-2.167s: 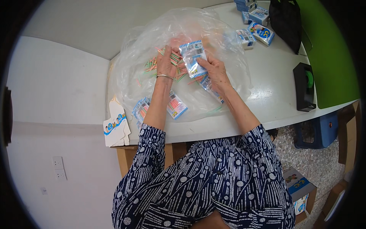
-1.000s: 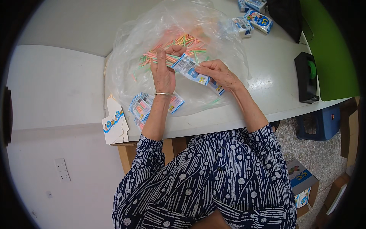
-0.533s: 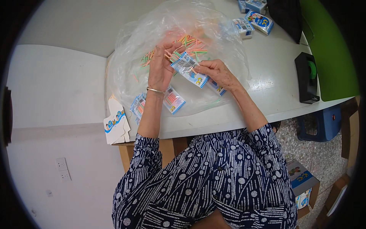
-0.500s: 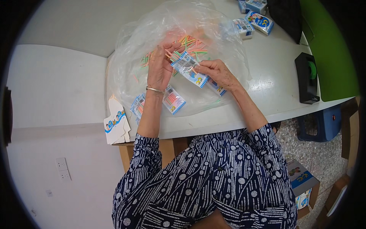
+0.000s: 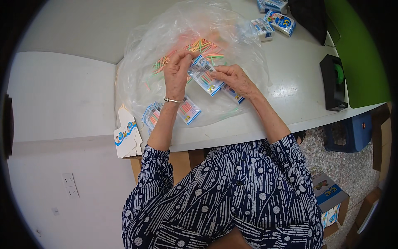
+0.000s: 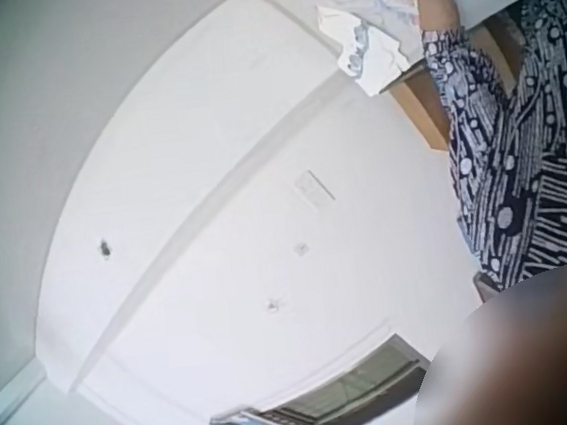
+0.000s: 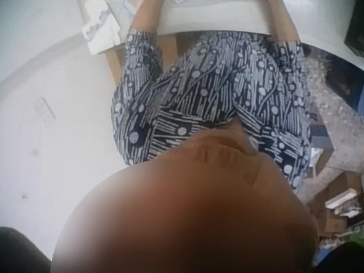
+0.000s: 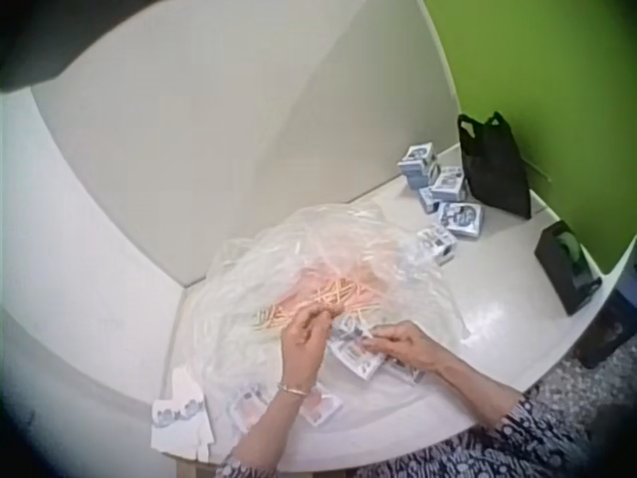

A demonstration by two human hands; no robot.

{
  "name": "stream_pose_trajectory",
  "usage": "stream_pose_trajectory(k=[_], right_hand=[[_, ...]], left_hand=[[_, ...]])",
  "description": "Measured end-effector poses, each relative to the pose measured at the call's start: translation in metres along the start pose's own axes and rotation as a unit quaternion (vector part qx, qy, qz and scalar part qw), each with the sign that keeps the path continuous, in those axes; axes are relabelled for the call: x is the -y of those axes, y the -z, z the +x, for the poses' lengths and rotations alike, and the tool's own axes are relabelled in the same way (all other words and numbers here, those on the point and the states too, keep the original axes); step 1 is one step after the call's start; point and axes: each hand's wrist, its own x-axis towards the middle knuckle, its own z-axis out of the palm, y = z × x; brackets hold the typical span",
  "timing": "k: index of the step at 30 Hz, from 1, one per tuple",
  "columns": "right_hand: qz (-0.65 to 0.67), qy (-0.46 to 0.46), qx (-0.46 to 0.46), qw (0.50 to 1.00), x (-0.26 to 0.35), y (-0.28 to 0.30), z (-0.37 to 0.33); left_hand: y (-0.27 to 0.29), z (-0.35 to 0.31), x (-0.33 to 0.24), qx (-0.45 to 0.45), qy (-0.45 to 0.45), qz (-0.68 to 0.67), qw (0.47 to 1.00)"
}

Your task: Packing colored plastic straws or sticks into small plastic bags at a workspace.

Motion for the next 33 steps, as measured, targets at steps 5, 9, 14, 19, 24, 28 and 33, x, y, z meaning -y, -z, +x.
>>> stream_pose_trajectory(k=[5, 9, 14, 19, 24, 28, 33], right_hand=[[0.015, -0.016, 0.003, 1.0, 0.003, -0.001, -0.001], [0.051, -0.022, -0.009, 0.998, 0.005, 0.001, -0.003], [0.1, -0.016, -0.028, 0.994, 0.01, -0.004, -0.001], [0.117, 0.01, 0.017, 0.993, 0.012, -0.007, 0.0], [0.105, -0.03, 0.054, 0.992, 0.01, -0.007, 0.001], [0.017, -0.064, 0.072, 0.995, -0.001, 0.001, 0.004], [0.007, -0.062, 0.073, 0.995, -0.002, -0.002, 0.003]], left_hand=[[0.012, 0.005, -0.012, -0.005, 0.008, 0.062, 0.998], [0.015, 0.024, -0.03, -0.113, -0.11, 0.048, 0.986], [0.036, 0.031, -0.01, -0.02, -0.121, 0.301, 0.946], [0.015, 0.007, -0.005, 0.102, 0.077, 0.103, 0.986], [0.012, 0.001, -0.01, 0.12, 0.087, 0.09, 0.985], [0.014, 0.0, -0.008, 0.17, 0.101, 0.073, 0.978], [0.018, 0.001, -0.002, 0.186, 0.058, 0.138, 0.971]])
